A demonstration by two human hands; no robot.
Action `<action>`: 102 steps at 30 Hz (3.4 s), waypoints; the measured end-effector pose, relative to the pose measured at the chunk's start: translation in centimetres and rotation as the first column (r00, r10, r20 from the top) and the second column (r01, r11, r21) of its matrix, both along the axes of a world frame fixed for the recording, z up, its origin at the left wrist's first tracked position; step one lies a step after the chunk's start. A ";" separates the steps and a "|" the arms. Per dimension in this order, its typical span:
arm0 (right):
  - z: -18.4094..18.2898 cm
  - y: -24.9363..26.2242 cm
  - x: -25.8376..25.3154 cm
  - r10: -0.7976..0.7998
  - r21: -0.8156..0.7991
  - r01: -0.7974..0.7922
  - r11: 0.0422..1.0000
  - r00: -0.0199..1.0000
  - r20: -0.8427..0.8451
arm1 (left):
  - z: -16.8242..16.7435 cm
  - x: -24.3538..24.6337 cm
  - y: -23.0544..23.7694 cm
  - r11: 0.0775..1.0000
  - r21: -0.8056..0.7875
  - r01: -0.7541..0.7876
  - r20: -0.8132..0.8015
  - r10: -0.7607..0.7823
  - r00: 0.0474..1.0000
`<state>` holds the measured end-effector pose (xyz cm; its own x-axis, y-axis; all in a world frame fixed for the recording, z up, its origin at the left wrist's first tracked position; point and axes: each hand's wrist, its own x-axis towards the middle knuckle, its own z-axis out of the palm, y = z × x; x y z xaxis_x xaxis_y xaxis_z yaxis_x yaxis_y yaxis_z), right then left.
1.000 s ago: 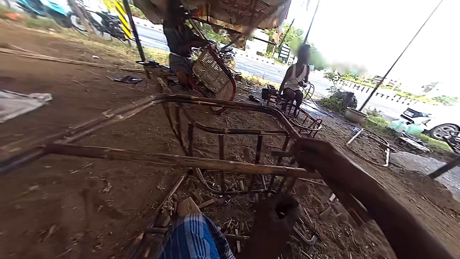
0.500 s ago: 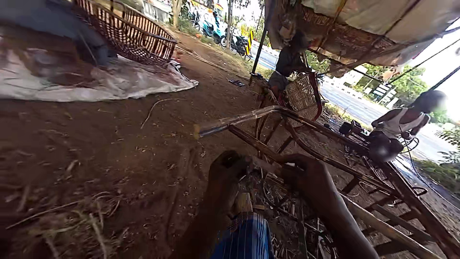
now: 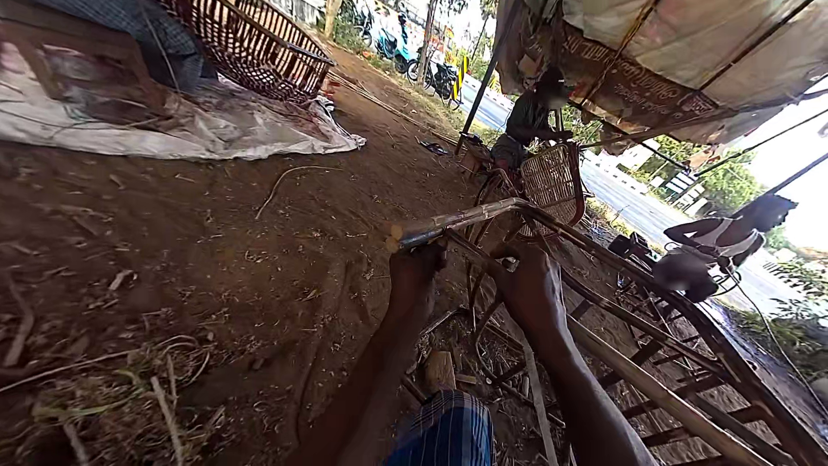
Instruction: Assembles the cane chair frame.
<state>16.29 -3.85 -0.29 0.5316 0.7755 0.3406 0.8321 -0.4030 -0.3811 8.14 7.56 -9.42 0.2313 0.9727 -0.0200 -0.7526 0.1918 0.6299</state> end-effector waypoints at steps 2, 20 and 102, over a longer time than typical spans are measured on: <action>0.3 0.2 -0.1 -0.018 -0.022 0.018 1.000 0.999 -0.035 | 0.0 -0.1 0.1 1.000 -0.009 0.019 -0.006 -0.019 1.000; 0.0 0.6 -0.1 -0.053 -0.056 0.048 0.997 0.995 -0.085 | -0.1 -0.2 -1.2 0.958 -0.063 0.280 -0.003 -0.281 0.960; -19.2 -8.2 5.9 0.224 0.033 -0.255 0.966 0.773 -0.593 | -15.3 -5.2 -3.4 0.820 -0.023 0.572 -0.609 -0.465 0.642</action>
